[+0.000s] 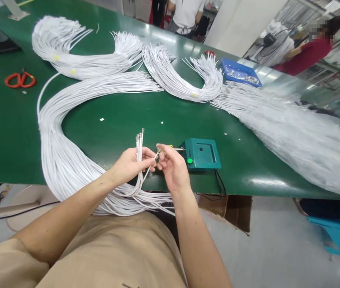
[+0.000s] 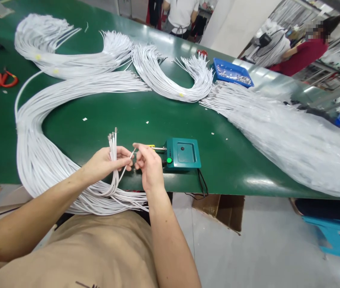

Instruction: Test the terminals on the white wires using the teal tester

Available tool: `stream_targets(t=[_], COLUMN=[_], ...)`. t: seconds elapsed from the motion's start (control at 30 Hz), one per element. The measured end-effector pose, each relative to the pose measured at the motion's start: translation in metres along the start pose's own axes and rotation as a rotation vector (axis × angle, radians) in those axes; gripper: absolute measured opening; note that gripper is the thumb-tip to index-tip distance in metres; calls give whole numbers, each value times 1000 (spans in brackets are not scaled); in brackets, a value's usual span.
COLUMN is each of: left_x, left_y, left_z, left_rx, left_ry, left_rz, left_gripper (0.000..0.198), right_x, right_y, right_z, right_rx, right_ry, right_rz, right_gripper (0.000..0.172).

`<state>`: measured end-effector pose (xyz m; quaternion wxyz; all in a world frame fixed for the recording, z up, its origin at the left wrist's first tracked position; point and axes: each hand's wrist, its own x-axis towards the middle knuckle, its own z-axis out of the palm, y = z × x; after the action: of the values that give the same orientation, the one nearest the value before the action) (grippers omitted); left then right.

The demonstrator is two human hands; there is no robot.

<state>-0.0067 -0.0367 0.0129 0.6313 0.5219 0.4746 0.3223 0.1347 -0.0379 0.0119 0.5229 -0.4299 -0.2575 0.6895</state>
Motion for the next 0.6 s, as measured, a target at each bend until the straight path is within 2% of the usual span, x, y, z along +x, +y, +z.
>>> stream_targets(t=[0.2, 0.37, 0.5, 0.6], left_x=[1, 1, 2, 2], left_y=[-1, -1, 1, 2], left_z=[1, 0, 1, 0], left_rx=[-19, -71, -52, -36], left_ry=[-25, -30, 12, 41], left_rz=[2, -5, -30, -48], left_gripper=[18, 19, 17, 18], right_x=[7, 4, -3, -7], right_y=[-11, -5, 0, 0], right_z=[4, -2, -7, -6], right_rx=[-140, -62, -33, -167], right_ry=[-53, -34, -4, 61], right_rz=[53, 86, 35, -65], right_gripper=[26, 26, 21, 21])
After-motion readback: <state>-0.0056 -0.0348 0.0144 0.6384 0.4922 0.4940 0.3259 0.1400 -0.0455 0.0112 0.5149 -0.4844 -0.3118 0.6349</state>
